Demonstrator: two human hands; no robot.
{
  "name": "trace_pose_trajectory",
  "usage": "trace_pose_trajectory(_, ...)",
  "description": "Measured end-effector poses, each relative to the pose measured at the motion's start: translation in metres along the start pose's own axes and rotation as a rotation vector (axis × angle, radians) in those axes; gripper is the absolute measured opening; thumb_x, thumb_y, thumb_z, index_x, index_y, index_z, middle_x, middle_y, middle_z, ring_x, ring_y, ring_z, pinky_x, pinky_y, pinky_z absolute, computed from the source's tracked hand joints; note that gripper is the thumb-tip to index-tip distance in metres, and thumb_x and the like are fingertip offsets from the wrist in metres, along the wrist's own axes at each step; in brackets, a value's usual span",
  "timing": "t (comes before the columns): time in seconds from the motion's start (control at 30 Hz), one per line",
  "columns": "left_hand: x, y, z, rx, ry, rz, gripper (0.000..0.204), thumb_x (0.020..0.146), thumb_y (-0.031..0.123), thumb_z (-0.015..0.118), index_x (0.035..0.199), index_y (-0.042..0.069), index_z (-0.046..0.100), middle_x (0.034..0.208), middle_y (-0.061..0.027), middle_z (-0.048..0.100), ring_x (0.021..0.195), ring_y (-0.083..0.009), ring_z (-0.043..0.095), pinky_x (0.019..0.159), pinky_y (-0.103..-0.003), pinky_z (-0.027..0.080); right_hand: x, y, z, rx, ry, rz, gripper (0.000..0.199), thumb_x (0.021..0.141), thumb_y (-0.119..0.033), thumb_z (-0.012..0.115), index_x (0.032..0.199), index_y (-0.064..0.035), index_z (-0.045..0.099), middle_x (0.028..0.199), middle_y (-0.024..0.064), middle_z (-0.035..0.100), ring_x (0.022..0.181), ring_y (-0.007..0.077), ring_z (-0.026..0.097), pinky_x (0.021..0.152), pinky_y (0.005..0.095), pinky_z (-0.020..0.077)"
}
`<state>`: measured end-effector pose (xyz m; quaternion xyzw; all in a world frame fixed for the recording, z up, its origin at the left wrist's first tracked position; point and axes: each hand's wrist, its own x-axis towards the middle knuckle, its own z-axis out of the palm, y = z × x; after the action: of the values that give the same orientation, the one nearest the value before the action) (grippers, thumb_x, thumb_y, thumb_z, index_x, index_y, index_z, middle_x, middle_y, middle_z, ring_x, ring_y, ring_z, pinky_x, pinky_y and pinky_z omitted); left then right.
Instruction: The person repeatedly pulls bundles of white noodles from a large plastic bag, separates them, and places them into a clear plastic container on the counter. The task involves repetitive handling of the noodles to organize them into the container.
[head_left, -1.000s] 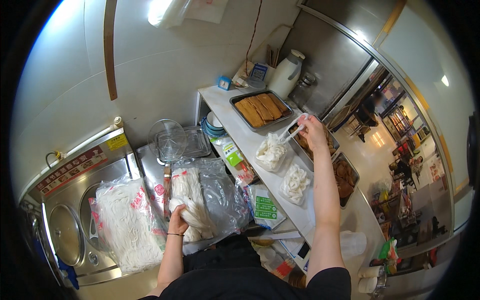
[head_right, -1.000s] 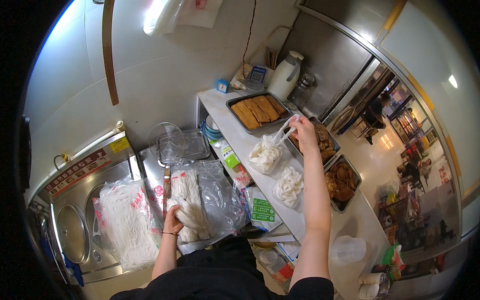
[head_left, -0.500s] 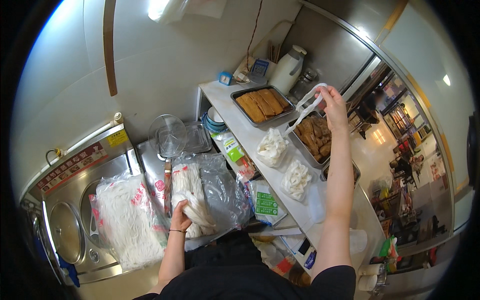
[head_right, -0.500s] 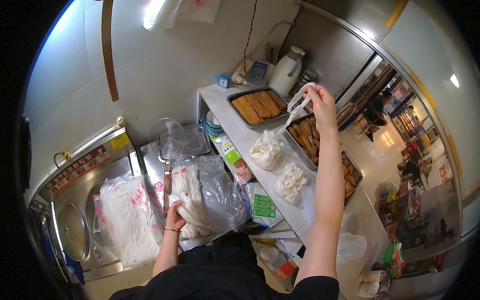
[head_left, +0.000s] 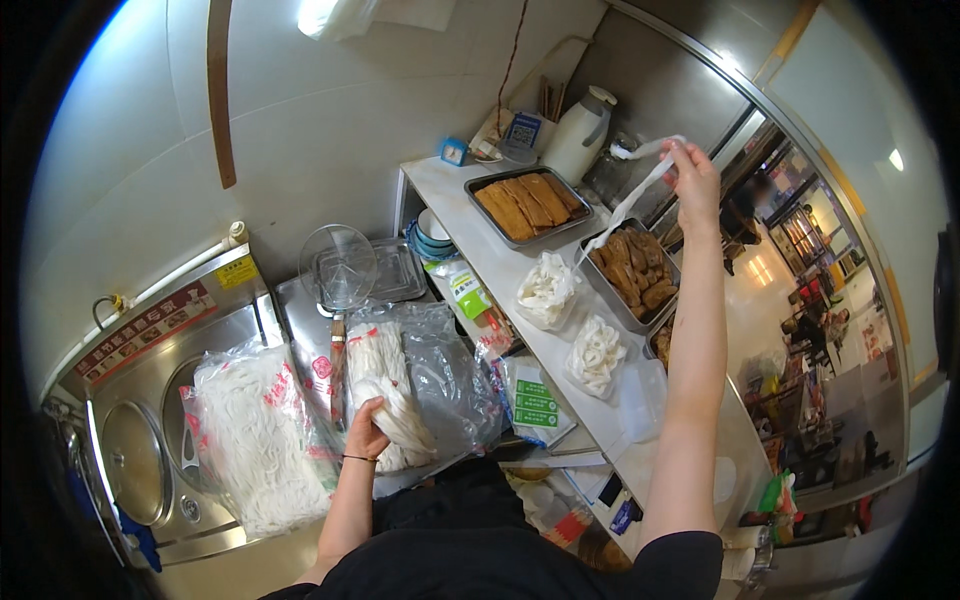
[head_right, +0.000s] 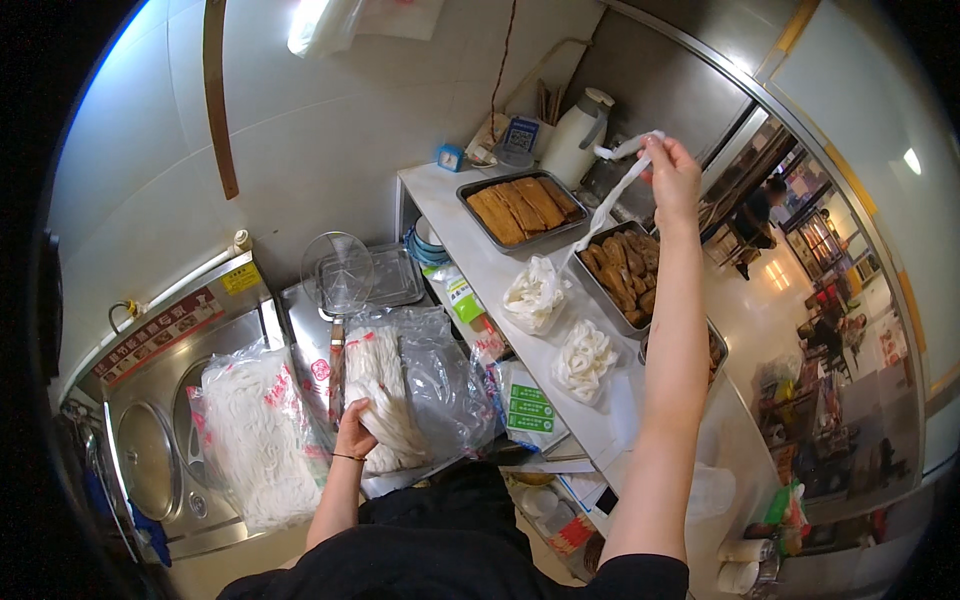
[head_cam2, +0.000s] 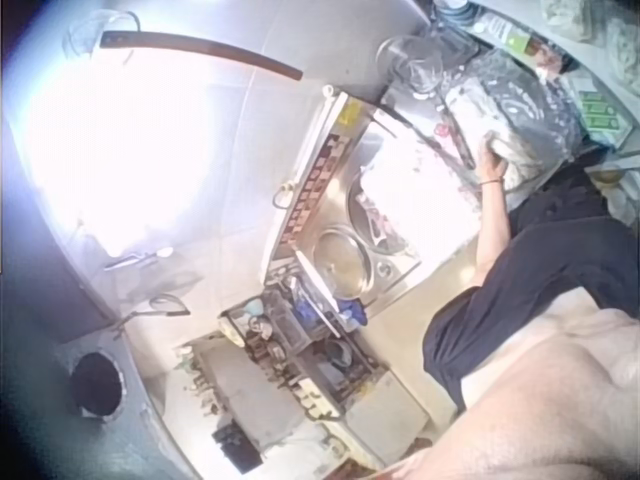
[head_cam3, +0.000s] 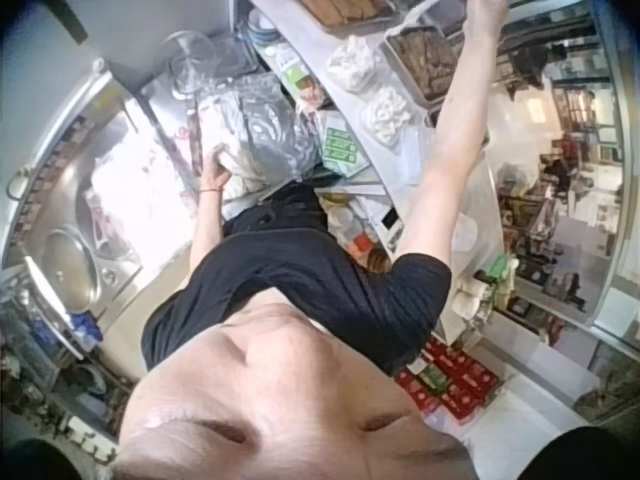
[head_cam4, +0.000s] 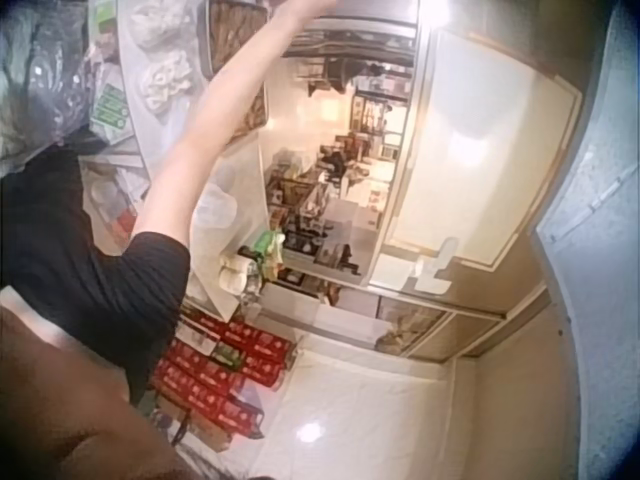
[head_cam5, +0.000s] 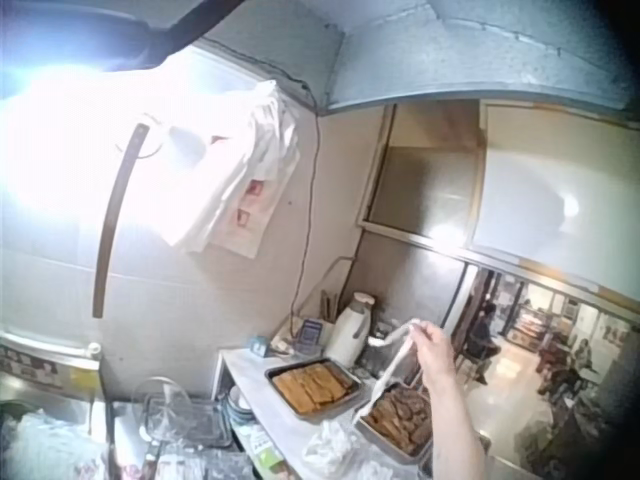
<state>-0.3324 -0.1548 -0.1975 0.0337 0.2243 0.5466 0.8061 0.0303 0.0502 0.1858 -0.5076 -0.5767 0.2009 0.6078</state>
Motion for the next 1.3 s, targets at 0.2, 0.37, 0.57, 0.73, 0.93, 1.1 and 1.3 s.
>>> trace_pose_trajectory(0.2, 0.005, -0.004, -0.005, -0.004, -0.032, -0.041, 0.040, 0.076, 0.021, 0.051, 0.112, 0.003, 0.048, 0.105, -0.0147, 0.055, 0.097, -0.0292, 0.052, 0.090, -0.042, 0.037, 0.011, 0.002, 0.002, -0.005, -0.022, 0.023, 0.013, 0.082, -0.020, 0.056, 0.082, -0.0072, 0.059, 0.074, -0.0019, 0.057, 0.066, 0.0042, 0.049, 0.056, 0.0182, 0.0386)
trace_pose_trajectory(0.37, 0.003, -0.004, 0.000, -0.010, -0.036, -0.035, 0.041, 0.076, 0.020, 0.051, 0.113, 0.003, 0.047, 0.106, -0.0134, 0.055, 0.099, -0.0283, 0.052, 0.090, -0.041, 0.037, 0.013, -0.009, 0.002, -0.015, -0.013, -0.008, 0.014, 0.083, -0.021, 0.054, 0.087, -0.0087, 0.060, 0.078, -0.0032, 0.056, 0.070, 0.0043, 0.050, 0.061, 0.0179, 0.0398)
trace_pose_trajectory(0.57, 0.001, -0.007, 0.009, 0.008, -0.019, -0.067, 0.040, 0.076, 0.017, 0.052, 0.113, 0.002, 0.046, 0.104, -0.0105, 0.055, 0.095, -0.0249, 0.053, 0.086, -0.040, 0.040, 0.028, -0.030, -0.005, 0.006, -0.019, -0.043, 0.014, 0.083, -0.021, 0.055, 0.087, -0.0077, 0.060, 0.079, -0.0020, 0.057, 0.072, 0.0050, 0.052, 0.064, 0.0192, 0.0412)
trace_pose_trajectory(0.73, 0.000, -0.010, 0.014, 0.014, -0.035, -0.069, 0.041, 0.076, 0.015, 0.052, 0.113, 0.001, 0.046, 0.103, -0.0094, 0.055, 0.094, -0.0237, 0.053, 0.085, -0.038, 0.041, 0.045, -0.040, -0.010, 0.054, 0.061, -0.097, 0.015, 0.081, -0.019, 0.057, 0.081, -0.0051, 0.060, 0.076, -0.0009, 0.058, 0.067, 0.0068, 0.053, 0.060, 0.0205, 0.0425)
trace_pose_trajectory(0.93, -0.002, -0.010, 0.022, 0.034, -0.051, -0.081, 0.042, 0.076, 0.016, 0.052, 0.115, 0.001, 0.045, 0.103, -0.0094, 0.055, 0.094, -0.0237, 0.053, 0.085, -0.038, 0.041, 0.059, -0.061, -0.018, 0.089, 0.079, -0.163, 0.014, 0.080, -0.019, 0.058, 0.080, -0.0052, 0.060, 0.075, -0.0007, 0.058, 0.068, 0.0066, 0.052, 0.060, 0.0209, 0.0428)
trace_pose_trajectory(1.1, -0.003, -0.010, 0.015, 0.046, -0.041, -0.087, 0.042, 0.076, 0.015, 0.052, 0.115, 0.001, 0.045, 0.104, -0.0098, 0.055, 0.094, -0.0239, 0.053, 0.086, -0.038, 0.040, 0.047, -0.060, -0.008, 0.060, 0.084, -0.169, 0.012, 0.081, -0.017, 0.057, 0.082, -0.0046, 0.059, 0.073, 0.0004, 0.058, 0.067, 0.0076, 0.052, 0.061, 0.0212, 0.0420)
trace_pose_trajectory(1.3, 0.001, -0.015, 0.012, 0.052, -0.028, -0.068, 0.042, 0.075, 0.017, 0.053, 0.113, 0.002, 0.047, 0.106, -0.0109, 0.054, 0.097, -0.0246, 0.052, 0.088, -0.040, 0.038, -0.028, 0.122, 0.012, -0.334, -0.299, 0.113, 0.006, 0.073, -0.010, 0.061, 0.077, -0.0055, 0.060, 0.072, 0.0027, 0.060, 0.067, 0.0117, 0.054, 0.064, 0.0258, 0.0437)
